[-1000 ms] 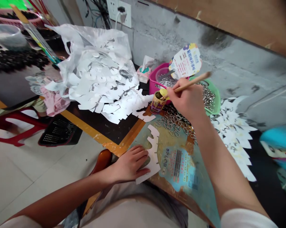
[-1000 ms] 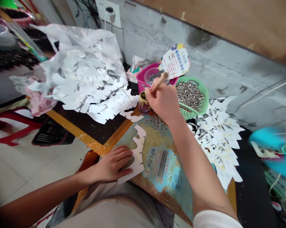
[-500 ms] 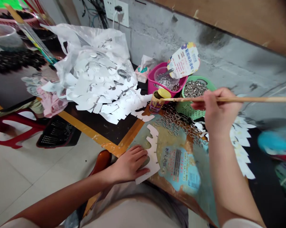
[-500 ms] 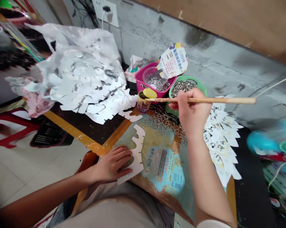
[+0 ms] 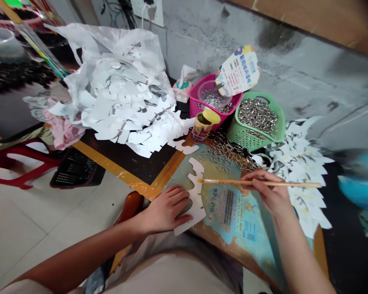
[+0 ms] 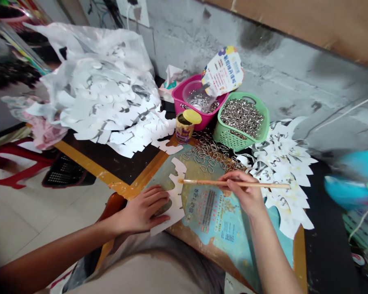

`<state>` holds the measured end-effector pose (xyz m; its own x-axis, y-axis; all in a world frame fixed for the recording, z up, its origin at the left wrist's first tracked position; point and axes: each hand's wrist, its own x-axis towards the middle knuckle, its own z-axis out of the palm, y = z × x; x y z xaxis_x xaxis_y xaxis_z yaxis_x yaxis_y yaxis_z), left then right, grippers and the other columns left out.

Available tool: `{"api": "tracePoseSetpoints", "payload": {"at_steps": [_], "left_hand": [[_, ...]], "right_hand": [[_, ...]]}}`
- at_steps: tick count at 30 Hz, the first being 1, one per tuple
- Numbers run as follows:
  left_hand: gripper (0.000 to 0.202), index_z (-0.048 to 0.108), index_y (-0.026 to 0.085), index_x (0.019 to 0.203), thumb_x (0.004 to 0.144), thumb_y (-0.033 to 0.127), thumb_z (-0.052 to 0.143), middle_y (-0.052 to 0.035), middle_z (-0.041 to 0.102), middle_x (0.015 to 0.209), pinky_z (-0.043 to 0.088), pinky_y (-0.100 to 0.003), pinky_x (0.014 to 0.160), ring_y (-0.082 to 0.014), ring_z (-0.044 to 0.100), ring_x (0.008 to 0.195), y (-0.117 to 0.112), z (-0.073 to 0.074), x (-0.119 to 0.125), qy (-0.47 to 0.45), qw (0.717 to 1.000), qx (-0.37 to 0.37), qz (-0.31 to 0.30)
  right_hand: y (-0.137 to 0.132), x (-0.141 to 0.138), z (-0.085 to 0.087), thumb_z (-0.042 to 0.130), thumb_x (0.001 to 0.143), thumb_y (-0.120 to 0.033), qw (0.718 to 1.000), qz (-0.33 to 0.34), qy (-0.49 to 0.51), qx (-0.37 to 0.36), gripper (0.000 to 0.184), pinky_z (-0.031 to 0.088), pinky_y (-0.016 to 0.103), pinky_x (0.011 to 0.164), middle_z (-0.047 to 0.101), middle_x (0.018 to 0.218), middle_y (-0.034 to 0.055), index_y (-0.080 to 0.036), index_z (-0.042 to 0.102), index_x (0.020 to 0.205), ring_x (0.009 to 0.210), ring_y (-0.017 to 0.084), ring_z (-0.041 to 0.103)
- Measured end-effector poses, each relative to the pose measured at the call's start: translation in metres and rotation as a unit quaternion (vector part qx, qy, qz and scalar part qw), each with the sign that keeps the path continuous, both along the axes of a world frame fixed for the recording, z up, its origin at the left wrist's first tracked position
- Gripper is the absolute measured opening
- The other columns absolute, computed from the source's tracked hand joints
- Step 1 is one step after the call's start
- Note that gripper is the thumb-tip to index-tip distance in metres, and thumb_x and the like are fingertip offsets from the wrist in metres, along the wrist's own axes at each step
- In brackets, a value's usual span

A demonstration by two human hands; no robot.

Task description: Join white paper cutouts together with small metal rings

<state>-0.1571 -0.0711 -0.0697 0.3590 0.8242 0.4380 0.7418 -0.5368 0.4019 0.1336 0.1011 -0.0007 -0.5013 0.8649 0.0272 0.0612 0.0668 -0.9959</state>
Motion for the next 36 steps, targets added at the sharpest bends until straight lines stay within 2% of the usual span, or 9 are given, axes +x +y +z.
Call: {"api": "tracePoseSetpoints", "payload": {"at_steps": [5, 10, 14, 18, 22, 27, 29, 32, 36], "left_hand": [[0.027, 0.062, 0.013, 0.1, 0.09, 0.038, 0.065, -0.0134, 0.069, 0.106, 0.05, -0.046, 0.103, -0.0265, 0.065, 0.101, 0.0, 0.001, 0.0, 0.004, 1.0, 0.0, -0.001], [0.025, 0.062, 0.014, 0.099, 0.09, 0.038, 0.065, -0.0128, 0.069, 0.105, 0.051, -0.045, 0.101, -0.0262, 0.065, 0.1, 0.001, 0.002, 0.0, 0.001, 1.0, -0.002, 0.002], [0.027, 0.062, 0.013, 0.1, 0.091, 0.039, 0.065, -0.0134, 0.069, 0.106, 0.05, -0.046, 0.101, -0.0263, 0.065, 0.1, 0.0, 0.001, 0.0, 0.003, 1.0, 0.003, -0.003], [0.028, 0.062, 0.013, 0.1, 0.09, 0.039, 0.065, -0.0132, 0.069, 0.105, 0.051, -0.045, 0.1, -0.0263, 0.065, 0.1, 0.0, 0.001, 0.0, -0.001, 1.0, 0.002, -0.001], [0.028, 0.062, 0.013, 0.101, 0.09, 0.039, 0.065, -0.0134, 0.069, 0.106, 0.051, -0.045, 0.101, -0.0263, 0.065, 0.101, 0.001, 0.001, 0.0, -0.001, 1.0, 0.001, -0.005], [0.028, 0.062, 0.013, 0.099, 0.09, 0.04, 0.066, -0.0131, 0.069, 0.104, 0.051, -0.045, 0.101, -0.0264, 0.065, 0.1, 0.001, 0.002, 0.0, -0.002, 1.0, -0.004, -0.002], [0.029, 0.062, 0.013, 0.099, 0.09, 0.04, 0.065, -0.0133, 0.069, 0.104, 0.051, -0.045, 0.101, -0.0268, 0.065, 0.1, 0.001, 0.001, 0.0, 0.001, 1.0, -0.001, -0.002], [0.029, 0.062, 0.012, 0.1, 0.091, 0.039, 0.065, -0.0134, 0.069, 0.104, 0.051, -0.046, 0.101, -0.027, 0.065, 0.1, 0.001, 0.001, -0.001, 0.007, 1.0, -0.001, -0.004], [0.027, 0.062, 0.013, 0.102, 0.091, 0.038, 0.064, -0.0133, 0.069, 0.105, 0.051, -0.045, 0.101, -0.0271, 0.064, 0.101, 0.001, 0.002, -0.001, 0.007, 1.0, -0.008, -0.002]], "right_hand": [[-0.004, 0.002, -0.008, 0.076, 0.082, -0.034, 0.997, 0.077, -0.023, -0.012, 0.016, 0.063, 0.032, 0.06, 0.077, 0.082, 0.009, -0.018, 0.078, 0.083, 0.071, 0.024, 0.075], [-0.003, 0.003, -0.007, 0.073, 0.085, -0.034, 0.999, 0.037, -0.016, -0.001, 0.015, 0.063, 0.03, 0.063, 0.077, 0.087, 0.008, -0.021, 0.078, 0.089, 0.073, 0.022, 0.074], [-0.004, 0.002, -0.008, 0.073, 0.084, -0.035, 0.994, 0.108, -0.027, -0.018, 0.017, 0.062, 0.031, 0.059, 0.075, 0.08, 0.0092, -0.019, 0.078, 0.082, 0.071, 0.023, 0.073], [-0.004, 0.001, -0.008, 0.072, 0.085, -0.034, 0.998, 0.058, -0.016, -0.008, 0.016, 0.062, 0.031, 0.061, 0.076, 0.085, 0.0088, -0.02, 0.078, 0.087, 0.073, 0.023, 0.073], [-0.006, 0.003, -0.007, 0.071, 0.086, -0.037, 0.989, 0.145, -0.041, -0.001, 0.021, 0.06, 0.032, 0.06, 0.074, 0.077, 0.0096, -0.018, 0.077, 0.08, 0.07, 0.023, 0.071], [-0.015, 0.01, -0.006, 0.071, 0.086, -0.033, 0.993, 0.09, -0.049, 0.052, 0.016, 0.06, 0.031, 0.072, 0.076, 0.095, 0.0096, -0.021, 0.074, 0.097, 0.087, 0.025, 0.073], [-0.021, 0.013, -0.006, 0.07, 0.087, -0.031, 0.988, 0.115, -0.077, 0.064, 0.019, 0.06, 0.031, 0.073, 0.076, 0.1, 0.0101, -0.022, 0.073, 0.104, 0.09, 0.025, 0.073], [-0.031, 0.021, -0.007, 0.066, 0.09, -0.032, 0.981, 0.152, -0.081, 0.086, 0.019, 0.06, 0.032, 0.077, 0.076, 0.103, 0.0108, -0.022, 0.075, 0.103, 0.095, 0.027, 0.073], [-0.041, 0.035, -0.014, 0.063, 0.093, -0.03, 0.986, 0.136, -0.092, 0.031, 0.017, 0.06, 0.027, 0.064, 0.077, 0.084, 0.0071, -0.023, 0.077, 0.101, 0.071, 0.021, 0.075]]}}
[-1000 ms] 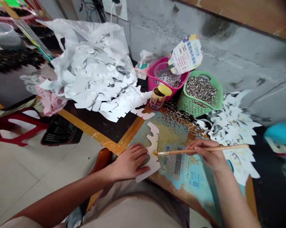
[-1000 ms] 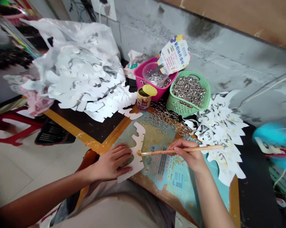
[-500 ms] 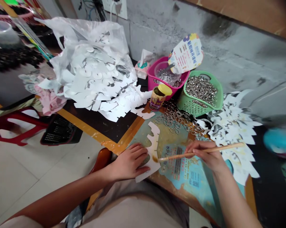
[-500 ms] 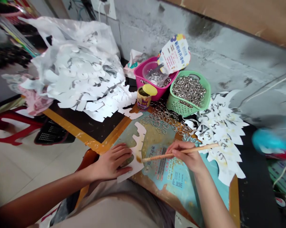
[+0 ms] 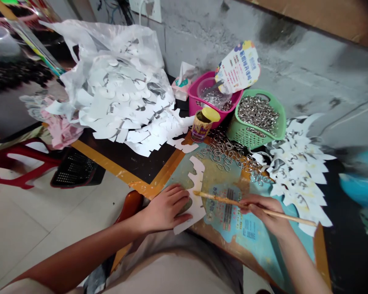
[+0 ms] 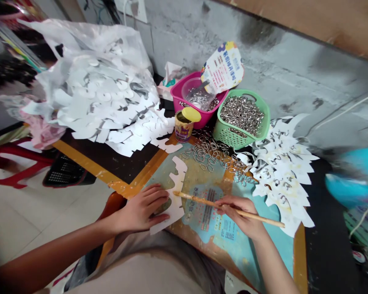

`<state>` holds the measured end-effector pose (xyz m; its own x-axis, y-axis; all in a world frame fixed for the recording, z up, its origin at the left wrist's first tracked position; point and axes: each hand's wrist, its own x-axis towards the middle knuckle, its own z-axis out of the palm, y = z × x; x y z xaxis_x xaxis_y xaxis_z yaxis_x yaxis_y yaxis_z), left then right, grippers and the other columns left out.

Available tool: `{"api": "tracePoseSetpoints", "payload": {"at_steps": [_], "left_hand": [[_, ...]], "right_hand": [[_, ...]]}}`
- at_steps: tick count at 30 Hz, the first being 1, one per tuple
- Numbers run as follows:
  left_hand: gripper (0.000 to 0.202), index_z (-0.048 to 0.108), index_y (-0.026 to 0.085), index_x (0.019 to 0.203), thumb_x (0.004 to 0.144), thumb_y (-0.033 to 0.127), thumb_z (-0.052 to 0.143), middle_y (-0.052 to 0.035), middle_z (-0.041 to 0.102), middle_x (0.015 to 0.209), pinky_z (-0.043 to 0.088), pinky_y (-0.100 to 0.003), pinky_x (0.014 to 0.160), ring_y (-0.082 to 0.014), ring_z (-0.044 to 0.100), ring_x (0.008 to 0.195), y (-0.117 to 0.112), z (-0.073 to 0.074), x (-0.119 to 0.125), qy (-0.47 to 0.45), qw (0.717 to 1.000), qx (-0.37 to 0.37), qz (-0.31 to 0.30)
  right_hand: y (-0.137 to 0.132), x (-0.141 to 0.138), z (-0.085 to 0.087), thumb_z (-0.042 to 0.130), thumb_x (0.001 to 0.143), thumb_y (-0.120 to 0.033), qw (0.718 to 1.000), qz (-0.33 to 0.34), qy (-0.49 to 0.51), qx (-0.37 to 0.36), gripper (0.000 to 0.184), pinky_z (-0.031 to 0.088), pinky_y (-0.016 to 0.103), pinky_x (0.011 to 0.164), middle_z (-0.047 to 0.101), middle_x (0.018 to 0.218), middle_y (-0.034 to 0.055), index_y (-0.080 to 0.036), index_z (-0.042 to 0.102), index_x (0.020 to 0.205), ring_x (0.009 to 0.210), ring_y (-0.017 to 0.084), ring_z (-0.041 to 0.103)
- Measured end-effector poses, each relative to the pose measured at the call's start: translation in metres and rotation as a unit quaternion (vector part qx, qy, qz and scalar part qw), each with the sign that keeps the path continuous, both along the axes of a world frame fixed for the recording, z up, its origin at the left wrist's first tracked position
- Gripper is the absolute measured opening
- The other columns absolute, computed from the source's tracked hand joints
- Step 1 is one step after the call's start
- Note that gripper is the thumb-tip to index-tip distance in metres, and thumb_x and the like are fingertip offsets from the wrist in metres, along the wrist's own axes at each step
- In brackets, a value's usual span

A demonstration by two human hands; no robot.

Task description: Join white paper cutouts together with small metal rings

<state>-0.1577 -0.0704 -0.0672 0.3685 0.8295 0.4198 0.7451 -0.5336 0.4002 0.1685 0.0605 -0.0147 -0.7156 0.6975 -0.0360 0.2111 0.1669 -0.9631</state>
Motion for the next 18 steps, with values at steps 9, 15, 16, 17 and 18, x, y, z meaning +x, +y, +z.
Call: {"api": "tracePoseSetpoints", "payload": {"at_steps": [9, 15, 16, 17, 18], "left_hand": [[0.026, 0.062, 0.013, 0.102, 0.091, 0.036, 0.064, -0.0134, 0.068, 0.105, 0.05, -0.045, 0.101, -0.0266, 0.064, 0.101, -0.001, 0.001, 0.0, -0.003, 1.0, 0.006, -0.003], [0.026, 0.062, 0.014, 0.102, 0.09, 0.037, 0.065, -0.0137, 0.068, 0.107, 0.05, -0.045, 0.102, -0.0266, 0.065, 0.102, -0.001, -0.001, 0.0, -0.005, 1.0, 0.005, -0.004], [0.026, 0.063, 0.014, 0.102, 0.09, 0.037, 0.065, -0.0135, 0.068, 0.106, 0.05, -0.045, 0.102, -0.0266, 0.065, 0.102, -0.001, -0.001, 0.0, -0.006, 1.0, 0.004, -0.004], [0.025, 0.063, 0.014, 0.102, 0.09, 0.037, 0.065, -0.0133, 0.068, 0.106, 0.05, -0.045, 0.101, -0.0265, 0.065, 0.102, -0.001, 0.0, 0.0, -0.008, 1.0, 0.003, -0.005], [0.025, 0.063, 0.014, 0.101, 0.09, 0.036, 0.065, -0.0132, 0.068, 0.106, 0.051, -0.045, 0.101, -0.0264, 0.065, 0.101, 0.0, 0.0, 0.0, -0.008, 1.0, 0.0, -0.006]], "right_hand": [[0.001, 0.007, -0.013, 0.079, 0.08, -0.027, 0.991, -0.12, 0.016, -0.062, 0.019, 0.057, 0.024, 0.051, 0.074, 0.071, 0.0044, -0.021, 0.077, 0.098, 0.056, 0.018, 0.069], [0.001, -0.001, -0.009, 0.077, 0.082, -0.034, 0.982, -0.135, 0.045, -0.121, 0.017, 0.052, 0.022, 0.044, 0.07, 0.061, 0.0041, -0.018, 0.076, 0.077, 0.046, 0.015, 0.064], [0.001, -0.001, -0.007, 0.077, 0.082, -0.034, 0.982, -0.134, 0.049, -0.126, 0.017, 0.052, 0.023, 0.044, 0.07, 0.06, 0.004, -0.018, 0.076, 0.077, 0.046, 0.015, 0.064], [0.001, -0.001, -0.005, 0.076, 0.082, -0.034, 0.981, -0.143, 0.053, -0.122, 0.016, 0.053, 0.023, 0.046, 0.07, 0.06, 0.0038, -0.018, 0.076, 0.079, 0.048, 0.016, 0.065], [0.001, -0.001, -0.003, 0.076, 0.083, -0.034, 0.98, -0.152, 0.055, -0.114, 0.015, 0.054, 0.024, 0.048, 0.071, 0.061, 0.0038, -0.019, 0.076, 0.081, 0.05, 0.017, 0.067]]}}
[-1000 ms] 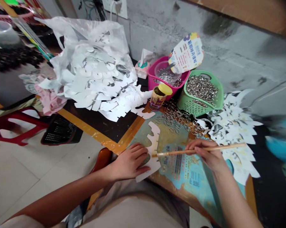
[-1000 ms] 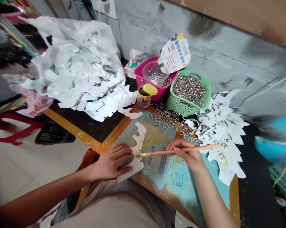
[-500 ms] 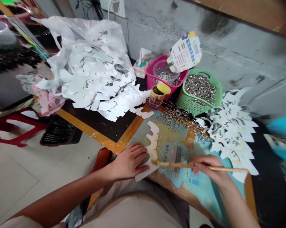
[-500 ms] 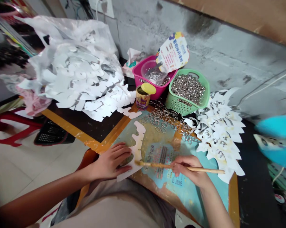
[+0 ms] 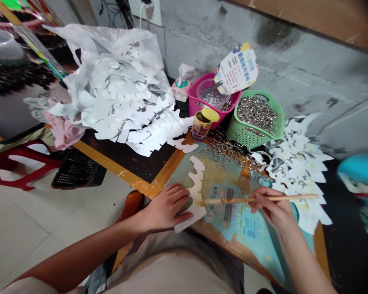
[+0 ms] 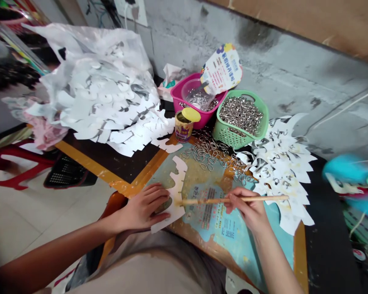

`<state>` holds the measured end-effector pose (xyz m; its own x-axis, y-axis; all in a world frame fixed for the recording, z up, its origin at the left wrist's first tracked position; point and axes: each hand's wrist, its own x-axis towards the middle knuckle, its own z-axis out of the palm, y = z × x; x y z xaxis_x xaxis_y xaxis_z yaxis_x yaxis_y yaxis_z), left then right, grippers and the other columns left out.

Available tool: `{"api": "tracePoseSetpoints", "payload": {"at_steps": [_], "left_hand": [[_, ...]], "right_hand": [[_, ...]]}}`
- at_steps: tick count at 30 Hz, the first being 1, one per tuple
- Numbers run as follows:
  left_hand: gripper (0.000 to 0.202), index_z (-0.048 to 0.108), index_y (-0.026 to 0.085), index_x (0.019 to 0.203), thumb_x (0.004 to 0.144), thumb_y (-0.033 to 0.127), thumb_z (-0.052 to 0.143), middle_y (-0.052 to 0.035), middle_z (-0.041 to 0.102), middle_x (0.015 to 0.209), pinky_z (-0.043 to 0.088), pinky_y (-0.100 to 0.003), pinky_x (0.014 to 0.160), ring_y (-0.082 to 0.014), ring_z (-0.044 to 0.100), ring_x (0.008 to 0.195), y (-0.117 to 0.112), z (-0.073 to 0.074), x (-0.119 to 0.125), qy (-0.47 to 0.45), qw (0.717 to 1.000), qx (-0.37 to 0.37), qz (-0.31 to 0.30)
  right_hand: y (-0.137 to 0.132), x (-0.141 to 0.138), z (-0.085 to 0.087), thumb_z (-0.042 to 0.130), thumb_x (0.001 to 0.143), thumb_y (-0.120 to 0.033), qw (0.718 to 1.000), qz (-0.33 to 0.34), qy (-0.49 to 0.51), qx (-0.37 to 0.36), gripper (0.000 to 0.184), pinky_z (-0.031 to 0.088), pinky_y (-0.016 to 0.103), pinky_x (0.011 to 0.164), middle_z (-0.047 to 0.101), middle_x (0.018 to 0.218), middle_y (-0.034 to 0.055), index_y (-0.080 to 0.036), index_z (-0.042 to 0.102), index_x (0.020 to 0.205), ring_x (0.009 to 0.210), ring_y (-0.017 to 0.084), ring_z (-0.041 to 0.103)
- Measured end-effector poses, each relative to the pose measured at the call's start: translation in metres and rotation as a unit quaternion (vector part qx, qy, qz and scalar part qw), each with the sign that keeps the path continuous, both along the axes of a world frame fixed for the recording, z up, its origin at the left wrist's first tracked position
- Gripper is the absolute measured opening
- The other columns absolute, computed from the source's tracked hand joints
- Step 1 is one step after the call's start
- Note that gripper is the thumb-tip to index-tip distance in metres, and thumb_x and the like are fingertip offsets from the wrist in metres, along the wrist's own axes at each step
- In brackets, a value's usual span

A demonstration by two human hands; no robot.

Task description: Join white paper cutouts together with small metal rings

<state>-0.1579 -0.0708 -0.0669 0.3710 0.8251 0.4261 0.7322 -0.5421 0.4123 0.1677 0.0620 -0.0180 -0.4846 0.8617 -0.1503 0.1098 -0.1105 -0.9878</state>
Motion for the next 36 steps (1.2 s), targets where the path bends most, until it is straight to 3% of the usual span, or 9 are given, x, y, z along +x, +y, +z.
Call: {"api": "tracePoseSetpoints", "payload": {"at_steps": [5, 9, 14, 19, 23, 27, 31, 33, 36], "left_hand": [[0.024, 0.063, 0.015, 0.101, 0.091, 0.036, 0.064, -0.0126, 0.068, 0.105, 0.052, -0.045, 0.099, -0.0264, 0.064, 0.1, 0.0, 0.003, 0.001, -0.003, 1.0, -0.002, 0.003], [0.023, 0.063, 0.016, 0.102, 0.091, 0.036, 0.064, -0.0125, 0.068, 0.105, 0.051, -0.045, 0.1, -0.0263, 0.065, 0.101, 0.0, 0.002, 0.0, -0.004, 1.0, -0.003, 0.005], [0.025, 0.063, 0.014, 0.102, 0.09, 0.036, 0.065, -0.0136, 0.068, 0.106, 0.051, -0.046, 0.101, -0.0272, 0.064, 0.102, -0.001, -0.001, 0.0, 0.004, 1.0, -0.002, 0.002], [0.024, 0.062, 0.015, 0.104, 0.091, 0.036, 0.064, -0.0126, 0.068, 0.106, 0.05, -0.046, 0.101, -0.0264, 0.064, 0.102, -0.001, 0.0, 0.0, 0.001, 1.0, -0.006, 0.003], [0.024, 0.062, 0.016, 0.102, 0.091, 0.037, 0.064, -0.0124, 0.068, 0.106, 0.051, -0.045, 0.099, -0.0272, 0.063, 0.103, 0.0, 0.001, 0.0, 0.0, 1.0, -0.009, 0.004], [0.024, 0.063, 0.015, 0.101, 0.09, 0.036, 0.065, -0.0127, 0.068, 0.104, 0.051, -0.045, 0.099, -0.0267, 0.064, 0.101, 0.0, 0.002, 0.0, 0.001, 1.0, -0.002, 0.003], [0.021, 0.063, 0.016, 0.1, 0.09, 0.035, 0.065, -0.0121, 0.069, 0.104, 0.052, -0.045, 0.098, -0.0264, 0.064, 0.102, 0.0, 0.003, 0.001, -0.01, 1.0, -0.001, 0.008], [0.021, 0.063, 0.017, 0.1, 0.09, 0.035, 0.065, -0.012, 0.069, 0.105, 0.052, -0.045, 0.099, -0.0262, 0.065, 0.101, 0.0, 0.002, 0.001, -0.011, 1.0, 0.0, 0.008], [0.022, 0.063, 0.016, 0.101, 0.09, 0.035, 0.065, -0.0123, 0.069, 0.105, 0.051, -0.046, 0.099, -0.0263, 0.065, 0.101, 0.0, 0.002, 0.001, -0.008, 1.0, 0.0, 0.008]], "right_hand": [[0.001, -0.002, 0.003, 0.077, 0.081, -0.036, 0.998, 0.054, -0.02, -0.026, 0.019, 0.051, 0.025, 0.04, 0.069, 0.059, 0.0042, -0.017, 0.075, 0.075, 0.044, 0.017, 0.063], [0.002, -0.006, 0.0, 0.077, 0.081, -0.035, 1.0, -0.002, 0.013, -0.014, 0.017, 0.055, 0.026, 0.046, 0.072, 0.062, 0.0042, -0.018, 0.076, 0.08, 0.048, 0.018, 0.067], [0.003, -0.006, -0.003, 0.078, 0.08, -0.034, 0.998, 0.048, 0.005, -0.034, 0.018, 0.053, 0.024, 0.041, 0.07, 0.059, 0.0044, -0.017, 0.075, 0.076, 0.045, 0.017, 0.065], [0.005, 0.0, 0.001, 0.078, 0.081, -0.037, 0.997, 0.076, -0.028, -0.019, 0.022, 0.056, 0.026, 0.044, 0.073, 0.064, 0.0072, -0.015, 0.075, 0.079, 0.048, 0.019, 0.067], [0.006, 0.006, 0.008, 0.076, 0.083, -0.036, 0.998, 0.051, -0.028, 0.027, 0.019, 0.055, 0.026, 0.046, 0.071, 0.061, 0.0056, -0.017, 0.074, 0.076, 0.048, 0.018, 0.066], [0.007, 0.007, 0.01, 0.075, 0.083, -0.034, 0.994, 0.088, -0.049, 0.032, 0.016, 0.056, 0.028, 0.047, 0.072, 0.064, 0.0059, -0.018, 0.075, 0.081, 0.051, 0.019, 0.067], [0.02, -0.001, 0.024, 0.074, 0.085, -0.029, 0.989, -0.08, -0.009, 0.122, 0.009, 0.055, 0.028, 0.047, 0.069, 0.062, 0.0012, -0.024, 0.073, 0.078, 0.049, 0.016, 0.064], [0.028, -0.015, 0.04, 0.074, 0.085, -0.028, 0.968, -0.165, 0.04, 0.182, 0.007, 0.052, 0.029, 0.043, 0.066, 0.064, 0.0005, -0.026, 0.072, 0.078, 0.047, 0.016, 0.062], [0.039, -0.049, 0.071, 0.074, 0.084, -0.026, 0.932, -0.215, 0.077, 0.28, 0.006, 0.052, 0.031, 0.044, 0.064, 0.066, 0.0006, -0.025, 0.071, 0.079, 0.05, 0.017, 0.063]]}}
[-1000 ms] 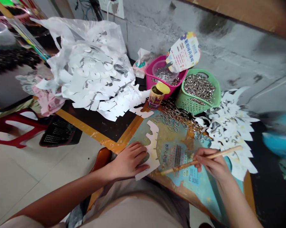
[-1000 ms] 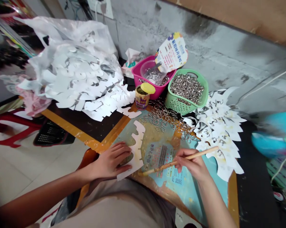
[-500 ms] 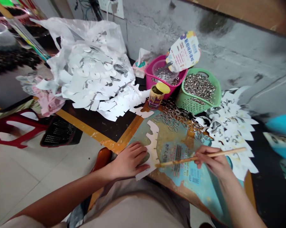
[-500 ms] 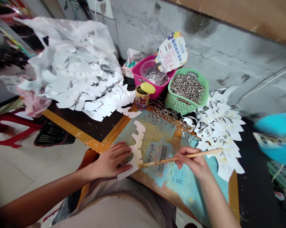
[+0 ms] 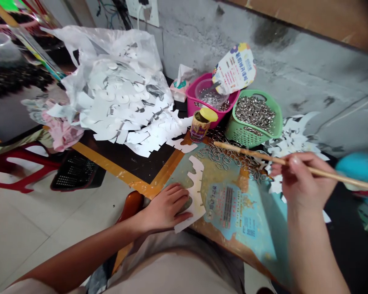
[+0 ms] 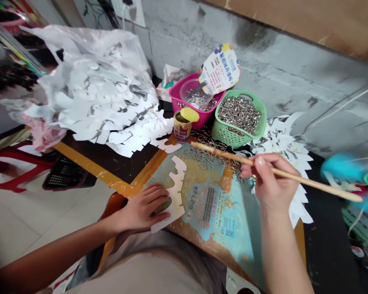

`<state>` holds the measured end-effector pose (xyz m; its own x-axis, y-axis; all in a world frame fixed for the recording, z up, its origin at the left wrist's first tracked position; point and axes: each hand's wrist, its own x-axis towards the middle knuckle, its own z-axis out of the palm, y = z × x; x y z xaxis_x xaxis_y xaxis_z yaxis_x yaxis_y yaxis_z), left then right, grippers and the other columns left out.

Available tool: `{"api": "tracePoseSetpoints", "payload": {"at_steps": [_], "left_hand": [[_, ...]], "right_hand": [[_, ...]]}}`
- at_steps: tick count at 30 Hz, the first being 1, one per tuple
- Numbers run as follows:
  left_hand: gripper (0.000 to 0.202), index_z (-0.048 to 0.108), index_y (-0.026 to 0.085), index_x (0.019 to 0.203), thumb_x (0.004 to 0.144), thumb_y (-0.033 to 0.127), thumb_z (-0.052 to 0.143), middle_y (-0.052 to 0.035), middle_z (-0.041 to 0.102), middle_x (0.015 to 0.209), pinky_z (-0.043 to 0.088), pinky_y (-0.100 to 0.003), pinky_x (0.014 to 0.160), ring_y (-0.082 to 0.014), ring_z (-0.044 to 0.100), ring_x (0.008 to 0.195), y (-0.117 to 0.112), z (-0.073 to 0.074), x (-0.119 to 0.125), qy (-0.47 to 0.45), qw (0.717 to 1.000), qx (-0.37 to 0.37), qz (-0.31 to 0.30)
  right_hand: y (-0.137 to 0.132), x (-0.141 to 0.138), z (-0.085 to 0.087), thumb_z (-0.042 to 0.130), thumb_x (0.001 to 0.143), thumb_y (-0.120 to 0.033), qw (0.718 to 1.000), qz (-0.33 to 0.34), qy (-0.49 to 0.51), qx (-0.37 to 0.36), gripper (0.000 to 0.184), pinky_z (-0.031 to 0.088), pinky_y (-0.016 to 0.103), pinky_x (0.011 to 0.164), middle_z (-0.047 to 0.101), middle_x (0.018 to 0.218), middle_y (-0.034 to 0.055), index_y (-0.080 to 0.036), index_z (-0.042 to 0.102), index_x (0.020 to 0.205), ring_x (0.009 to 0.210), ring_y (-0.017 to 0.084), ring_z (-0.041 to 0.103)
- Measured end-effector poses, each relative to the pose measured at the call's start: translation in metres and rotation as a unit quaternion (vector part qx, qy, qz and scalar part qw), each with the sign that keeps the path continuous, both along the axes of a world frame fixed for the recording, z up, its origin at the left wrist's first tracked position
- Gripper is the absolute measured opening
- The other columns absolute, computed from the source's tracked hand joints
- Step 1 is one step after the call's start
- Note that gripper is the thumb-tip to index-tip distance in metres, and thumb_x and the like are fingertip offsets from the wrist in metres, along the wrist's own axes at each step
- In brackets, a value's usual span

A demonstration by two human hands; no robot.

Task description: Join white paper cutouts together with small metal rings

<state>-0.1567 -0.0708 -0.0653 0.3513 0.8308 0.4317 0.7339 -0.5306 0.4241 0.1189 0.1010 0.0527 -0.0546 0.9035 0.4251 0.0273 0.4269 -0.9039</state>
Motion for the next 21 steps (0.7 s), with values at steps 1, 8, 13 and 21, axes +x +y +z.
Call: {"api": "tracePoseSetpoints", "payload": {"at_steps": [1, 8, 13, 21], "left_hand": [[0.022, 0.063, 0.016, 0.1, 0.091, 0.035, 0.065, -0.0124, 0.069, 0.105, 0.051, -0.046, 0.1, -0.0264, 0.064, 0.101, 0.0, 0.0, 0.0, 0.002, 1.0, -0.001, -0.001], [0.021, 0.063, 0.016, 0.101, 0.089, 0.034, 0.066, -0.0123, 0.068, 0.105, 0.051, -0.046, 0.1, -0.0254, 0.065, 0.099, 0.0, -0.003, 0.0, -0.005, 1.0, -0.001, -0.005], [0.023, 0.062, 0.016, 0.101, 0.09, 0.035, 0.065, -0.0124, 0.068, 0.105, 0.051, -0.046, 0.1, -0.026, 0.064, 0.1, 0.0, -0.004, 0.0, -0.006, 1.0, 0.002, -0.004], [0.024, 0.062, 0.014, 0.097, 0.091, 0.037, 0.064, -0.0128, 0.068, 0.103, 0.051, -0.045, 0.099, -0.0259, 0.064, 0.099, 0.001, -0.002, -0.001, -0.001, 1.0, 0.007, -0.007]], "right_hand": [[0.004, -0.014, 0.01, 0.074, 0.085, -0.028, 0.999, -0.008, -0.007, 0.034, 0.01, 0.051, 0.031, 0.043, 0.063, 0.064, 0.0004, -0.025, 0.069, 0.077, 0.049, 0.017, 0.062], [0.039, -0.102, 0.058, 0.064, 0.094, -0.04, 0.969, 0.047, -0.172, 0.169, 0.025, 0.052, 0.029, 0.054, 0.062, 0.063, -0.0004, -0.021, 0.062, 0.077, 0.054, 0.013, 0.061], [0.07, -0.155, 0.043, 0.056, 0.097, -0.039, 0.908, 0.083, -0.328, 0.247, 0.032, 0.052, 0.035, 0.077, 0.049, 0.058, -0.0041, -0.018, 0.056, 0.071, 0.066, 0.015, 0.063], [0.073, -0.151, 0.026, 0.06, 0.095, -0.034, 0.926, 0.062, -0.296, 0.223, 0.028, 0.049, 0.031, 0.069, 0.052, 0.057, -0.0035, -0.02, 0.057, 0.072, 0.064, 0.016, 0.062]]}}
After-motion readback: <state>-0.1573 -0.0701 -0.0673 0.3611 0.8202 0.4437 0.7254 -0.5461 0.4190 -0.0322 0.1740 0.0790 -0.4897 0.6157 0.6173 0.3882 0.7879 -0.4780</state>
